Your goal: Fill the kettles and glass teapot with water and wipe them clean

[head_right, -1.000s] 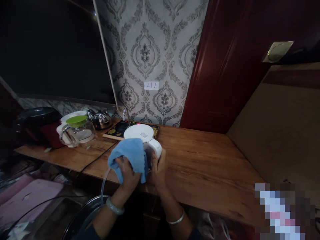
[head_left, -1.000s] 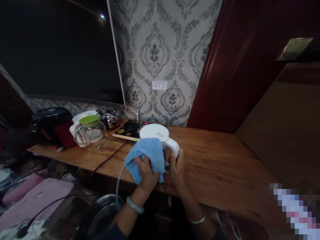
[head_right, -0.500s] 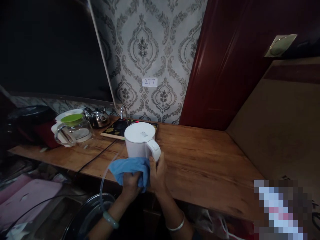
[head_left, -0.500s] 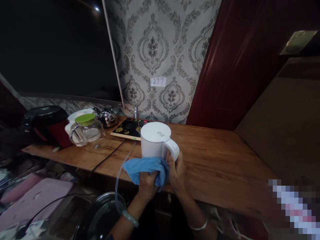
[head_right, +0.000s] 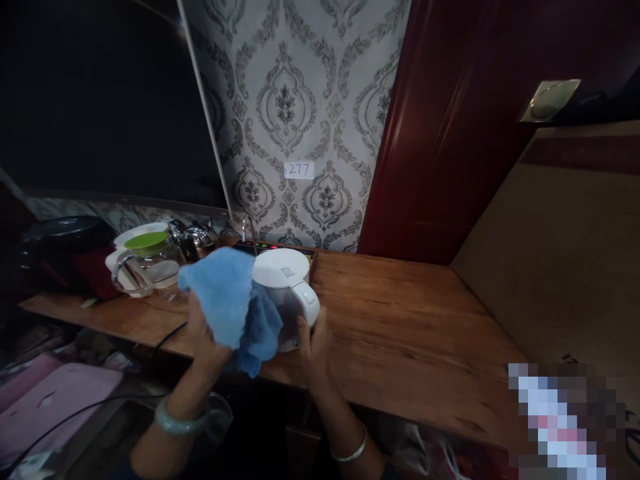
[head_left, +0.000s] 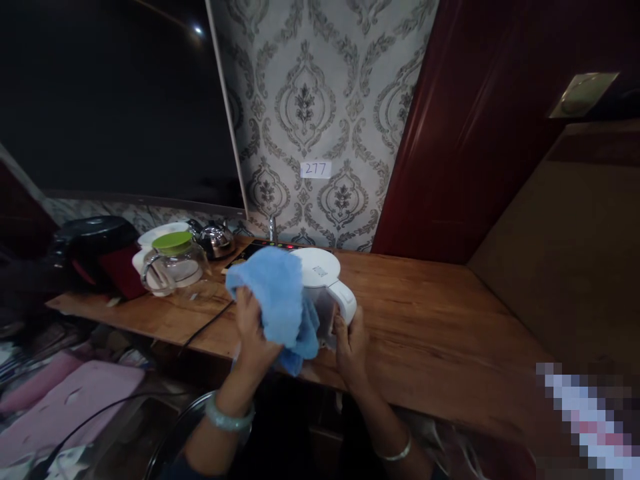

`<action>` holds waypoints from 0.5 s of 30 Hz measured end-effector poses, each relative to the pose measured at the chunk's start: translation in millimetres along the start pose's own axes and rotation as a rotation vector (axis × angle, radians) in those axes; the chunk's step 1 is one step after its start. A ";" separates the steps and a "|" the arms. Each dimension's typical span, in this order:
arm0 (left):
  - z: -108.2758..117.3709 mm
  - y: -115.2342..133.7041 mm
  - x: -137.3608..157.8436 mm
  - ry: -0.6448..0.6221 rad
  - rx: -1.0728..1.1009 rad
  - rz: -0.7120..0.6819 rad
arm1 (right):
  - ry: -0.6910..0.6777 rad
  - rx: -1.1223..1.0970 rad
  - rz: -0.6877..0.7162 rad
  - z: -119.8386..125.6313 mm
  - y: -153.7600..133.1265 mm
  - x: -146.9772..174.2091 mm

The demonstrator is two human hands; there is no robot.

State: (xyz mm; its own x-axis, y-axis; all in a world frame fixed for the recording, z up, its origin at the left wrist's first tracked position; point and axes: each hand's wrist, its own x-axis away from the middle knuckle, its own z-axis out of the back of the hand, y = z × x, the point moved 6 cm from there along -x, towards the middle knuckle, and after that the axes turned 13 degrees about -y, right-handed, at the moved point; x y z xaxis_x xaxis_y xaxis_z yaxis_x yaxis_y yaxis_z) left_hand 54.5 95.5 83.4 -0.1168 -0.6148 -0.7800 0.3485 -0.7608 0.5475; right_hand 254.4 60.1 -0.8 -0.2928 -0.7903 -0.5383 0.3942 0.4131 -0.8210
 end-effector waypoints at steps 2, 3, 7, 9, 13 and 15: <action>-15.3 19.3 -39.6 -0.210 -0.104 -0.141 | 0.001 0.002 -0.002 -0.4 0.4 -0.1; -27.1 23.1 -56.3 -0.347 -0.149 -0.172 | -0.001 0.002 -0.005 -0.6 0.6 -0.1; -62.3 10.5 -97.8 -0.716 -0.292 -0.121 | -0.013 0.007 0.007 -1.2 -0.8 -0.4; -70.0 0.9 -105.8 -0.822 -0.303 -0.107 | -0.015 0.015 0.012 -1.0 -1.5 -0.6; -70.4 -11.7 -114.5 -0.831 -0.283 -0.104 | -0.003 0.018 0.008 -0.2 -1.3 -0.1; -67.7 -16.6 -117.8 -0.775 -0.254 -0.082 | -0.011 0.011 0.006 -1.1 -0.9 -0.2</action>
State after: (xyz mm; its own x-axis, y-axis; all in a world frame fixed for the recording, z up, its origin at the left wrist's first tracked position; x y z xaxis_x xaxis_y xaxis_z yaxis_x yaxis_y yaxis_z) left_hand 125.4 194.7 145.7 -0.7283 -0.5989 -0.3330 0.4996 -0.7967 0.3401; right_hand 253.2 60.4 -0.2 -0.2809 -0.7925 -0.5413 0.4058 0.4130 -0.8153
